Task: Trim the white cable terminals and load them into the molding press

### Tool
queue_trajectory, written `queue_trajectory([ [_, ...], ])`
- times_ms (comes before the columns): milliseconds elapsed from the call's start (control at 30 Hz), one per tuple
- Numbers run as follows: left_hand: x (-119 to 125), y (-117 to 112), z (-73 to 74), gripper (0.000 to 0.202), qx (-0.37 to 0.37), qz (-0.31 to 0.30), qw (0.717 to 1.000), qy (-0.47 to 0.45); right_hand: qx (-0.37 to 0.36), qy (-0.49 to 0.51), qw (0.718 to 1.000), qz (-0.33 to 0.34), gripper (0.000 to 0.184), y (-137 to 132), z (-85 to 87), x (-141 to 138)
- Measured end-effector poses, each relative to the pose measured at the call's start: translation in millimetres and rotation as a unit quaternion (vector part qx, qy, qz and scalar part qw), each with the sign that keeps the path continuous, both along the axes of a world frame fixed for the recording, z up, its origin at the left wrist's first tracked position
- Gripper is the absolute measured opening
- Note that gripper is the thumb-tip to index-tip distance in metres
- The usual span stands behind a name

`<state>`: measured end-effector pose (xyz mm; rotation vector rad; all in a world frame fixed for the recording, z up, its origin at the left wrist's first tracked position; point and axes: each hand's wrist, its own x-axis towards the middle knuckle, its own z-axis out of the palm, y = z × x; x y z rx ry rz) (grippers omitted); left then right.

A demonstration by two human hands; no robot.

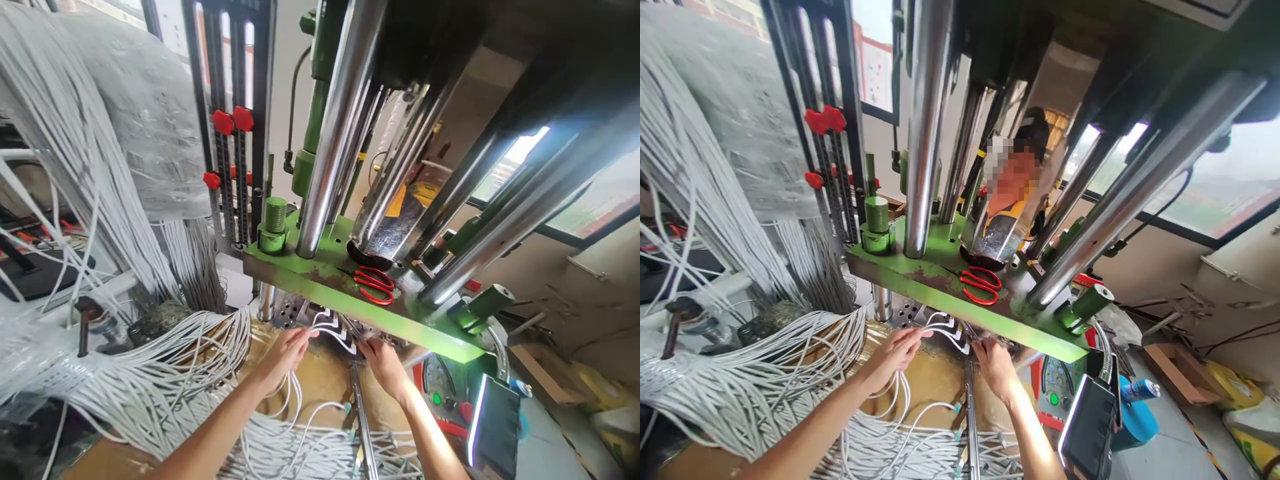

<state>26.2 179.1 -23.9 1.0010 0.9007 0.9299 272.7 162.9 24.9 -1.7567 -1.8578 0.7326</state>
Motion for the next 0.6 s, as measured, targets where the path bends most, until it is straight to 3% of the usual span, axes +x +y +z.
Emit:
queue_trajectory([
  [100, -14.9, -5.9, 18.6, 0.053, -0.002, -0.115, 0.993, 0.031, -0.049, 0.077, 0.996, -0.023, 0.043, -33.1, -2.8, 1.1],
  [200, -16.4, -13.6, 35.2, 0.053, 0.028, -0.181, 0.979, 0.091, -0.100, 0.158, 0.981, -0.052, 0.048, -62.9, -3.8, 4.4],
  [400, -6.1, -34.6, 54.7, 0.051, 0.118, -0.241, 0.941, 0.207, -0.197, 0.367, 0.904, -0.096, 0.054, -103.0, -11.5, 16.5],
  [600, 1.5, -52.7, 78.6, 0.054, 0.168, -0.275, 0.908, 0.267, -0.212, 0.449, 0.861, -0.111, 0.046, -130.8, -15.2, 17.4],
])
